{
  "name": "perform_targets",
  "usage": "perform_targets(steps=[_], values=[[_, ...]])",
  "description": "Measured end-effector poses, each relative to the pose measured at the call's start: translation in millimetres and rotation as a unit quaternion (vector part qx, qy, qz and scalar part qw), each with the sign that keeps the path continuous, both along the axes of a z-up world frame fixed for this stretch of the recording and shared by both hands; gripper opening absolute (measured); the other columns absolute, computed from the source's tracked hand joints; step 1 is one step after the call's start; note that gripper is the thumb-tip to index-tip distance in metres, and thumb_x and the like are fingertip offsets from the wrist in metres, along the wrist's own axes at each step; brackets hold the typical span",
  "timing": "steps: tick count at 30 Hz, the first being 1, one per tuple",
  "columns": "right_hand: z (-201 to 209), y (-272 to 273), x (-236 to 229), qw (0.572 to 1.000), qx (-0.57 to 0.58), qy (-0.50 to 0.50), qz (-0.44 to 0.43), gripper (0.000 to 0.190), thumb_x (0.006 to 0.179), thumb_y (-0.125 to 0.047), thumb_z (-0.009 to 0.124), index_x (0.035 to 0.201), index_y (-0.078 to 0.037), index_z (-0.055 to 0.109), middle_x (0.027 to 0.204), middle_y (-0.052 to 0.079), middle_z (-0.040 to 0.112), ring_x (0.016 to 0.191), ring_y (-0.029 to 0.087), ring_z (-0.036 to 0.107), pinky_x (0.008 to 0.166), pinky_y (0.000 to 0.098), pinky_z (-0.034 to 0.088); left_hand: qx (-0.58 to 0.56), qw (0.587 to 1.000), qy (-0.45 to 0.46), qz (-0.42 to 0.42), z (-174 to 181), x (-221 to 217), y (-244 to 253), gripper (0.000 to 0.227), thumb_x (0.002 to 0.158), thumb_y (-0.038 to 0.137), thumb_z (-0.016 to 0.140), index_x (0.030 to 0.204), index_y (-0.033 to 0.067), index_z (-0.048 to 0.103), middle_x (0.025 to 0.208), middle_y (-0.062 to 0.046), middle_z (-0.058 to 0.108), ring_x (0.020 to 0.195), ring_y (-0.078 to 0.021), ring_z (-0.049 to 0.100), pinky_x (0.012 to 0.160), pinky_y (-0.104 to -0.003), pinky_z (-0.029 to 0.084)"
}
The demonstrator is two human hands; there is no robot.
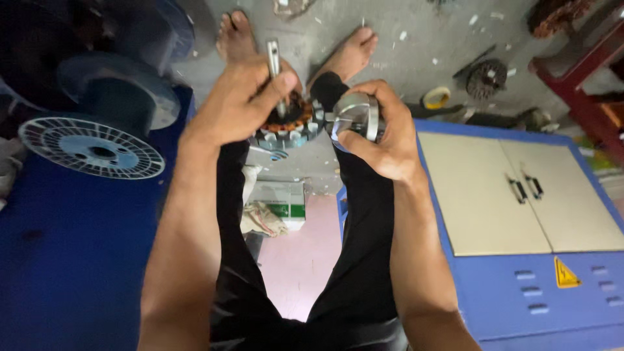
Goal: The person assembles a cylindrical electrical component by inserting a rotor into a stator and securing it with a metal clamp. They then use a hex key to tighten the clamp on a workbench and place the assembled unit into a machine, followed by adjusting another component on the machine.
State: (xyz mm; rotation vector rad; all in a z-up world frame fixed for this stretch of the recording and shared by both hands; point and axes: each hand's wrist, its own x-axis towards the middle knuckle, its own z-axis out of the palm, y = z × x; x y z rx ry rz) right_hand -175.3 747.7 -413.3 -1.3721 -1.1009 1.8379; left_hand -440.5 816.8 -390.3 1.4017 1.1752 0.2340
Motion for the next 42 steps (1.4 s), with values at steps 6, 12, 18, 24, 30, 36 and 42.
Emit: perform_targets(steps=[6, 12, 18, 24, 30, 36, 42], values=[[3, -9, -9, 0.999, 0.024, -0.028, -0.022, 0.044, 0.086, 0.003, 0.077, 0.125, -0.002, 0.056, 0.107, 0.004, 0.066, 0.092, 0.011, 0.063, 0.089, 0.0272, 0.053, 0.034, 0.997, 0.055, -0.033, -20, -8, -3, 0.046, 0.113, 0.035, 0.053, 0.088, 0.0007, 0.07, 0.079, -0.011, 0.061, 0.066, -0.025, 0.06, 0.062, -0.039, 0.044], [4, -11, -20, 0.996, 0.045, -0.068, -0.03, 0.046, 0.084, 0.002, 0.077, 0.124, -0.001, 0.056, 0.108, 0.005, 0.068, 0.096, 0.012, 0.066, 0.091, 0.0267, 0.055, 0.176, 0.98, 0.066, -0.065, -29, -7, -4, 0.054, 0.12, 0.037, 0.05, 0.084, 0.0021, 0.072, 0.079, -0.014, 0.065, 0.079, -0.0317, 0.064, 0.092, -0.055, 0.042], [-6, -16, -20, 0.999, -0.019, -0.029, -0.029, 0.044, 0.083, 0.0, 0.077, 0.122, -0.001, 0.058, 0.104, 0.003, 0.068, 0.094, 0.011, 0.063, 0.087, 0.026, 0.053, 0.232, 0.954, 0.177, -0.075, -26, 2, -8, 0.056, 0.113, 0.039, 0.06, 0.073, 0.0009, 0.069, 0.061, -0.016, 0.061, 0.077, -0.0386, 0.061, 0.094, -0.061, 0.034], [-14, -13, -20, 0.992, -0.101, 0.05, -0.053, 0.048, 0.076, 0.001, 0.076, 0.122, 0.002, 0.061, 0.101, 0.004, 0.068, 0.089, 0.012, 0.064, 0.08, 0.0265, 0.053, 0.128, 0.973, 0.192, -0.025, -27, 12, -7, 0.052, 0.106, 0.038, 0.064, 0.073, -0.0018, 0.07, 0.06, -0.018, 0.063, 0.058, -0.0348, 0.062, 0.067, -0.052, 0.047], [-19, -13, -22, 0.984, -0.151, 0.068, -0.063, 0.046, 0.073, 0.002, 0.073, 0.118, 0.003, 0.064, 0.097, 0.005, 0.069, 0.085, 0.013, 0.065, 0.076, 0.0269, 0.053, -0.023, 0.981, 0.191, 0.023, -39, 11, -12, 0.049, 0.104, 0.038, 0.058, 0.078, -0.0018, 0.071, 0.057, -0.015, 0.064, 0.053, -0.0287, 0.066, 0.055, -0.043, 0.051], [-16, -10, -28, 0.986, -0.15, 0.049, -0.058, 0.045, 0.072, 0.002, 0.073, 0.116, 0.002, 0.064, 0.095, 0.005, 0.07, 0.085, 0.014, 0.065, 0.075, 0.0271, 0.053, -0.003, 0.983, 0.179, 0.044, -40, 8, -14, 0.047, 0.103, 0.036, 0.059, 0.079, -0.002, 0.073, 0.058, -0.014, 0.065, 0.053, -0.0267, 0.066, 0.055, -0.043, 0.051], [-14, -8, -30, 0.989, -0.138, 0.024, -0.049, 0.045, 0.073, 0.0, 0.075, 0.116, 0.001, 0.065, 0.097, 0.005, 0.068, 0.086, 0.014, 0.065, 0.076, 0.0267, 0.053, -0.024, 0.981, 0.188, 0.037, -33, 10, -5, 0.05, 0.103, 0.039, 0.058, 0.075, -0.0001, 0.073, 0.058, -0.015, 0.065, 0.051, -0.0286, 0.065, 0.055, -0.046, 0.048]])
